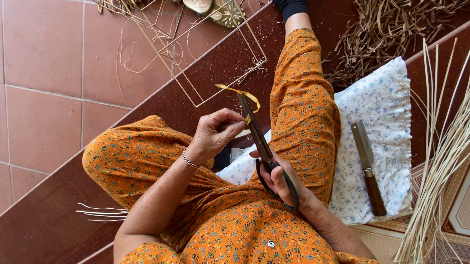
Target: The person sits on the floor and uses a knife to scrape and split dried plant stalks into thin strips. They gather the processed strips into a bundle, then use scissors to cut a piece of tape and wrap it around the bundle to secure it.
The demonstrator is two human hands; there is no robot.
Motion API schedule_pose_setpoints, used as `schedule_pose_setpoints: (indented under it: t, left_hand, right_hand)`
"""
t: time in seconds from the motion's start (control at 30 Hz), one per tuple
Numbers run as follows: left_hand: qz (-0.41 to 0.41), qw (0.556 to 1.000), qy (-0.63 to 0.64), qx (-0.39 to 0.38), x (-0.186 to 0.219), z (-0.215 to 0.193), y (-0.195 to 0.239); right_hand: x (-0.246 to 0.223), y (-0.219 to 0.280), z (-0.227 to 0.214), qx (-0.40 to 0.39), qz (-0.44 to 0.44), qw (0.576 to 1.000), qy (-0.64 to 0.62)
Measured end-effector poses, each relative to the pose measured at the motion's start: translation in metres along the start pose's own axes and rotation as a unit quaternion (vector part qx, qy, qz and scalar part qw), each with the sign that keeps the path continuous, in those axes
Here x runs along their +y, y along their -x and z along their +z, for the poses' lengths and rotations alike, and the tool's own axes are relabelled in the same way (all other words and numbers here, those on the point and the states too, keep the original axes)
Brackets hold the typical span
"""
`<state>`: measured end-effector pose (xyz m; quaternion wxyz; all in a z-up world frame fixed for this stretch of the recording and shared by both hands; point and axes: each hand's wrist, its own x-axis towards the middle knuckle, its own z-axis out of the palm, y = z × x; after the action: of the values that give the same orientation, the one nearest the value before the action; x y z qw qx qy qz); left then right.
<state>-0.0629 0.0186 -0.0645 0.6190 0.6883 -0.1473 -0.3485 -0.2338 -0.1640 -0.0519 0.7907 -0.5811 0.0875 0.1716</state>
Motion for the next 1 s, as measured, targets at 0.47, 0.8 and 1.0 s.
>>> schedule_pose_setpoints:
  t: [0.47,0.8,1.0]
  left_hand:
    - [0.011,0.994,-0.105,0.03,0.041,-0.061,0.0]
    - [-0.047,0.99,0.126,0.047,0.014,-0.038,-0.007]
    - [-0.035,0.991,0.098,0.086,0.016,-0.038,0.002]
  right_hand:
    - [0.007,0.035,-0.069,0.188,-0.141,0.944,-0.23]
    - [0.061,0.084,-0.16,0.485,-0.02,0.829,0.279]
    - [0.097,0.112,-0.201,0.508,0.072,0.705,0.49]
